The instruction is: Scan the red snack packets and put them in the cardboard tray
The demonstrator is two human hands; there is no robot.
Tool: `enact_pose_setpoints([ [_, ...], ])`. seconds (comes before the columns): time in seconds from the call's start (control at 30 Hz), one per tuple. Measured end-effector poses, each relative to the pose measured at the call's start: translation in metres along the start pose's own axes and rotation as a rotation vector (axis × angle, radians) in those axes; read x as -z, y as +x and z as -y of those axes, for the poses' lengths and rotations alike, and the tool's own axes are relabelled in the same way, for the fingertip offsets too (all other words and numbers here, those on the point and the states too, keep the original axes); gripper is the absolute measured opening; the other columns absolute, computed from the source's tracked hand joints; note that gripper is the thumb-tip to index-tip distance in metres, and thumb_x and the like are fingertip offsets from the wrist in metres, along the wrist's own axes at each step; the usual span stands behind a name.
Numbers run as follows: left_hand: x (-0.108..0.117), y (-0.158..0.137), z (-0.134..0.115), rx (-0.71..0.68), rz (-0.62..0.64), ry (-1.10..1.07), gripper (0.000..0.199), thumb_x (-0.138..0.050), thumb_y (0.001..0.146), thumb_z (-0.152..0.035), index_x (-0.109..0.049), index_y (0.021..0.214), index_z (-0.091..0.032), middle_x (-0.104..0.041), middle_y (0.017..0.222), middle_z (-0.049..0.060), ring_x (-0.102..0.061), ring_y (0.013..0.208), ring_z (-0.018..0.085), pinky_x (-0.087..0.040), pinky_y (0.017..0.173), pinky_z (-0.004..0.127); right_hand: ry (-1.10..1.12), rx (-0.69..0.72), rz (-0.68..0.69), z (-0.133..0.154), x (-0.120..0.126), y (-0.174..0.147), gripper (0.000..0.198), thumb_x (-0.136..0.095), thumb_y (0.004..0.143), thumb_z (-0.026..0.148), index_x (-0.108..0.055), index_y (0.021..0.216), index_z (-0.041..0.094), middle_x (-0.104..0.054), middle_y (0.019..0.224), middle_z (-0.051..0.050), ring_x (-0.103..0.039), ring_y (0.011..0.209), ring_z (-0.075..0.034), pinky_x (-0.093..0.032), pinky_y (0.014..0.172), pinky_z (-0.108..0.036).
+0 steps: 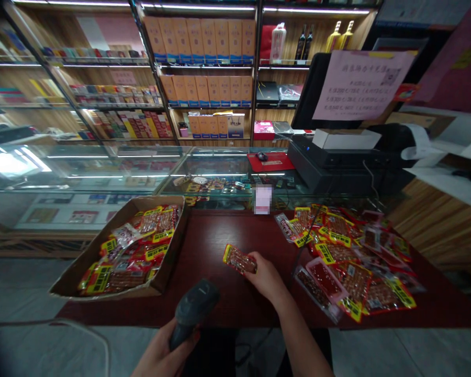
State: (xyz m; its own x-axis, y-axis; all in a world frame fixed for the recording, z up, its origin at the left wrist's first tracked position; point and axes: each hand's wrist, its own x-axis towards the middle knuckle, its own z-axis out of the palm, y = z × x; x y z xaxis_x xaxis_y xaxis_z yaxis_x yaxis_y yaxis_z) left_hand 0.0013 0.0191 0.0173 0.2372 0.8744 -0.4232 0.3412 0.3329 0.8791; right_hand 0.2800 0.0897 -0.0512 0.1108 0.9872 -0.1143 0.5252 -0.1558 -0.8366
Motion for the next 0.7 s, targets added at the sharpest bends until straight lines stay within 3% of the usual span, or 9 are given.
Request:
enact_pose_setpoints([
  [0.17, 0.000, 0.002, 0.002, -0.006, -0.012, 0.002, 0.048, -0.063, 0.083, -0.062, -0.063, 0.099, -0.016, -0.041, 0.049, -0.011, -0.036, 0.039, 0.009, -0.028, 0.039, 0.020, 0.263, -0.004, 0.029, 0.022, -0.002, 0.013, 0.038, -0.071, 0.072, 0.024, -0.059, 0.107, 0.021, -0.075, 0.101, -0.003, -0.071, 0.092, -0.020, -0.053, 0.082, -0.030],
  [0.27, -0.001, 0.002, 0.004, -0.008, -0.031, -0.016, 0.058, -0.060, 0.080, -0.071, -0.060, 0.099, -0.015, -0.040, 0.050, -0.011, -0.034, 0.038, 0.008, -0.027, 0.038, 0.019, 0.526, 0.020, 0.119, 0.072, -0.021, 0.039, 0.046, -0.076, 0.071, 0.031, -0.057, 0.113, 0.022, -0.074, 0.105, -0.003, -0.070, 0.092, -0.020, -0.055, 0.082, -0.031],
  [0.37, -0.001, 0.000, 0.006, 0.005, -0.061, -0.013, 0.063, -0.062, 0.077, -0.074, -0.061, 0.099, -0.015, -0.039, 0.049, -0.011, -0.034, 0.038, 0.009, -0.028, 0.038, 0.019, 0.685, 0.056, 0.239, 0.135, -0.057, 0.069, 0.052, -0.077, 0.074, 0.035, -0.056, 0.119, 0.023, -0.073, 0.108, -0.002, -0.071, 0.090, -0.019, -0.057, 0.081, -0.032],
  [0.47, 0.001, -0.002, 0.007, -0.001, -0.074, -0.032, 0.061, -0.068, 0.075, -0.071, -0.066, 0.099, -0.014, -0.047, 0.052, -0.008, -0.038, 0.041, 0.010, -0.031, 0.040, 0.021, 0.641, 0.129, 0.323, 0.170, -0.083, 0.091, 0.055, -0.073, 0.081, 0.042, -0.055, 0.129, 0.022, -0.069, 0.122, -0.008, -0.069, 0.104, -0.022, -0.055, 0.090, -0.035],
  [0.57, 0.005, -0.003, 0.007, -0.041, -0.086, -0.067, 0.056, -0.073, 0.074, -0.066, -0.070, 0.096, -0.014, -0.054, 0.057, -0.006, -0.043, 0.049, 0.012, -0.036, 0.047, 0.022, 0.299, 0.225, 0.132, 0.152, -0.071, 0.100, 0.049, -0.068, 0.086, 0.040, -0.058, 0.131, 0.022, -0.065, 0.133, -0.009, -0.063, 0.119, -0.020, -0.049, 0.100, -0.032],
  [0.63, 0.006, -0.002, 0.008, -0.039, -0.090, -0.085, 0.053, -0.074, 0.074, -0.064, -0.071, 0.093, -0.014, -0.051, 0.053, -0.007, -0.042, 0.047, 0.011, -0.036, 0.048, 0.022, 0.007, 0.204, -0.101, 0.117, -0.039, 0.099, 0.039, -0.061, 0.091, 0.034, -0.061, 0.128, 0.022, -0.064, 0.133, -0.009, -0.059, 0.124, -0.020, -0.044, 0.106, -0.032],
  [0.7, 0.006, 0.000, 0.011, -0.016, -0.093, -0.106, 0.053, -0.075, 0.073, -0.064, -0.071, 0.092, -0.015, -0.048, 0.049, -0.009, -0.038, 0.043, 0.011, -0.032, 0.044, 0.022, -0.124, 0.093, -0.269, 0.076, 0.002, 0.096, 0.041, -0.052, 0.095, 0.025, -0.057, 0.133, 0.013, -0.056, 0.141, -0.019, -0.048, 0.135, -0.028, -0.032, 0.115, -0.044],
])
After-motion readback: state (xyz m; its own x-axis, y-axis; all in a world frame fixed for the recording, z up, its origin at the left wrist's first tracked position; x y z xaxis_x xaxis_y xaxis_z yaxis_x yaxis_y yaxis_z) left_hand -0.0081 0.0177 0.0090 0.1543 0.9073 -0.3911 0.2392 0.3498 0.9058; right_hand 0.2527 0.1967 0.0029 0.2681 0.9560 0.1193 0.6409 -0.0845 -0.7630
